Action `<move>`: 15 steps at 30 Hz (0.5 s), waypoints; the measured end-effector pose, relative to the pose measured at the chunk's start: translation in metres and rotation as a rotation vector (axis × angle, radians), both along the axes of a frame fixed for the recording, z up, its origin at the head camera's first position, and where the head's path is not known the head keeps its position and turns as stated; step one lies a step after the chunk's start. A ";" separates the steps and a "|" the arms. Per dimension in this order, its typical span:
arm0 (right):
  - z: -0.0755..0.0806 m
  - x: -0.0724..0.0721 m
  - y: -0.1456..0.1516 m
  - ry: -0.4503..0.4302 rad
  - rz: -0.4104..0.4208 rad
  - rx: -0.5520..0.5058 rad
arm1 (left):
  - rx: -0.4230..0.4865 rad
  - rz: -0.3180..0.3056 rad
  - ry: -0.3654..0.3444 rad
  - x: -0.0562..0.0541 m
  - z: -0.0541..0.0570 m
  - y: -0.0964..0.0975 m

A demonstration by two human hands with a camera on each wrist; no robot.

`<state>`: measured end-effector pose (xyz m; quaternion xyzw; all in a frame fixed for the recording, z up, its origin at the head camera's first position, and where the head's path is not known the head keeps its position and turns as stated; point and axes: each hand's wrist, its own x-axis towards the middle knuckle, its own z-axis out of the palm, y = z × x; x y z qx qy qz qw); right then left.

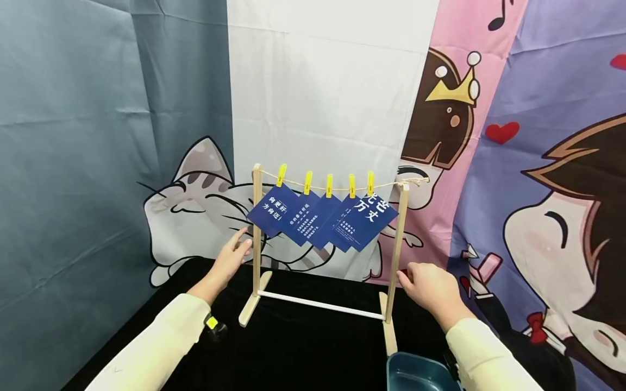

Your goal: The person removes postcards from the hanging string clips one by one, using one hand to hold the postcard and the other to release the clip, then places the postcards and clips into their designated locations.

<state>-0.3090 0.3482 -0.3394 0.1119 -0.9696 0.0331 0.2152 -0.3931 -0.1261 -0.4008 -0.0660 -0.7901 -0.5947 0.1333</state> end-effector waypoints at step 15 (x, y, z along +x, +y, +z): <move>0.037 -0.013 -0.036 0.027 0.088 0.037 | 0.585 -0.005 -0.141 -0.007 0.032 0.033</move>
